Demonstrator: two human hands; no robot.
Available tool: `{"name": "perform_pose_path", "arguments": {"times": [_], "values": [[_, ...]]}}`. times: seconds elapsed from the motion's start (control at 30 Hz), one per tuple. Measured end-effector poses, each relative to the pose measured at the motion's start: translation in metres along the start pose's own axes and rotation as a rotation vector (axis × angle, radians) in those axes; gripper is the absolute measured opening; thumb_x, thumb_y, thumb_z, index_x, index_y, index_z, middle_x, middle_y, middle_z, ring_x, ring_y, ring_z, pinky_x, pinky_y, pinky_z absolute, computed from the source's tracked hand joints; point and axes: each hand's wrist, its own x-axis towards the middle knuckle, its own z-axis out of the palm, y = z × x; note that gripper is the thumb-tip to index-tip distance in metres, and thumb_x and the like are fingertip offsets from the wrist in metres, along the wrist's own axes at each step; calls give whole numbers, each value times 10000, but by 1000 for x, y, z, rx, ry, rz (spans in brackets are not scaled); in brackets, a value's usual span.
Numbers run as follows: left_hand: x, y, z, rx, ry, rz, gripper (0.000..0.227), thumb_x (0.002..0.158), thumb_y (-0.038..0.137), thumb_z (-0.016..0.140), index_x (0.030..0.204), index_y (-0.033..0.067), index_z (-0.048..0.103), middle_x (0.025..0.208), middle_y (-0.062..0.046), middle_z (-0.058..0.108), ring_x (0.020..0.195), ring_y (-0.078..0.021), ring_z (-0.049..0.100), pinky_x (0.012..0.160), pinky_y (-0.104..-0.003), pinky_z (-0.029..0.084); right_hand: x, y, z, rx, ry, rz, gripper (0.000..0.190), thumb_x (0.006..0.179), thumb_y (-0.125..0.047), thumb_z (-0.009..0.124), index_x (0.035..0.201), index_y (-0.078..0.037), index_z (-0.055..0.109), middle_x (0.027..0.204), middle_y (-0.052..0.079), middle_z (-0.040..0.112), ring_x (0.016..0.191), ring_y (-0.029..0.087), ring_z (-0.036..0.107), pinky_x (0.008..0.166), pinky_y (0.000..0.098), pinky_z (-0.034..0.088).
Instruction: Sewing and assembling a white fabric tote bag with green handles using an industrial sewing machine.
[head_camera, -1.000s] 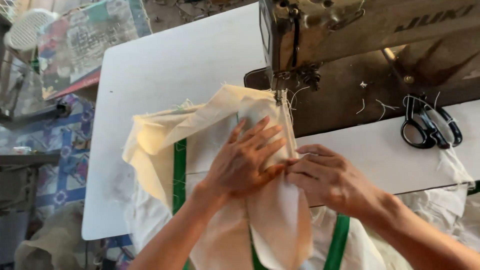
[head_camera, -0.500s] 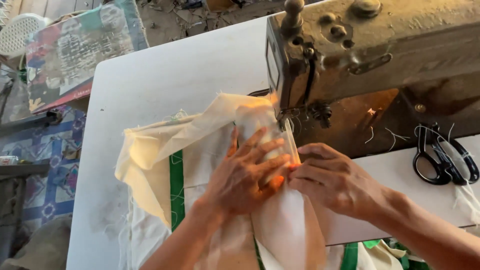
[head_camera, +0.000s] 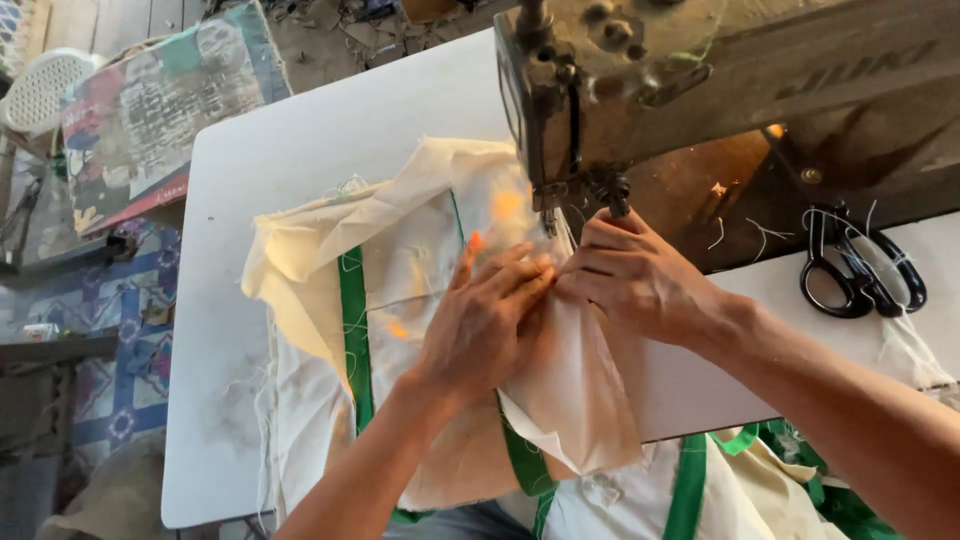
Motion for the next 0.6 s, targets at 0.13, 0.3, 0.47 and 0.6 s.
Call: {"name": "perform_pose_path", "arguments": {"times": [0.13,0.3,0.47,0.6], "values": [[-4,0,4,13,53,5,311,930,205,640,1214,127,738,1273,-31,710,1308,-258,619,1198,-581,334,5,2,-5,22,-16,-40,329,1061,-155,541,769,-79,670,774,32,605,738,261,547,859,476,496],[0,-32,27,-91,5,-9,309,918,217,630,1194,131,740,1303,-39,688,1330,-305,592,1216,-616,296,4,17,12,212,-62,104,255,1056,-43,510,880,-52,694,781,83,593,701,310,564,825,465,518],[17,-34,9,-5,-42,20,284,929,235,619,1176,158,738,1342,-5,639,1327,-298,579,1211,-598,305,2,21,10,230,-45,223,195,1024,-28,570,892,-55,711,853,104,639,754,342,606,722,492,509],[10,-12,6,32,-181,-19,313,1012,151,493,1227,127,721,1309,-8,639,1331,-268,569,1218,-587,274,-6,-15,-12,-38,-143,364,185,812,-101,736,981,-176,724,1030,21,565,873,272,517,804,419,426]]}}
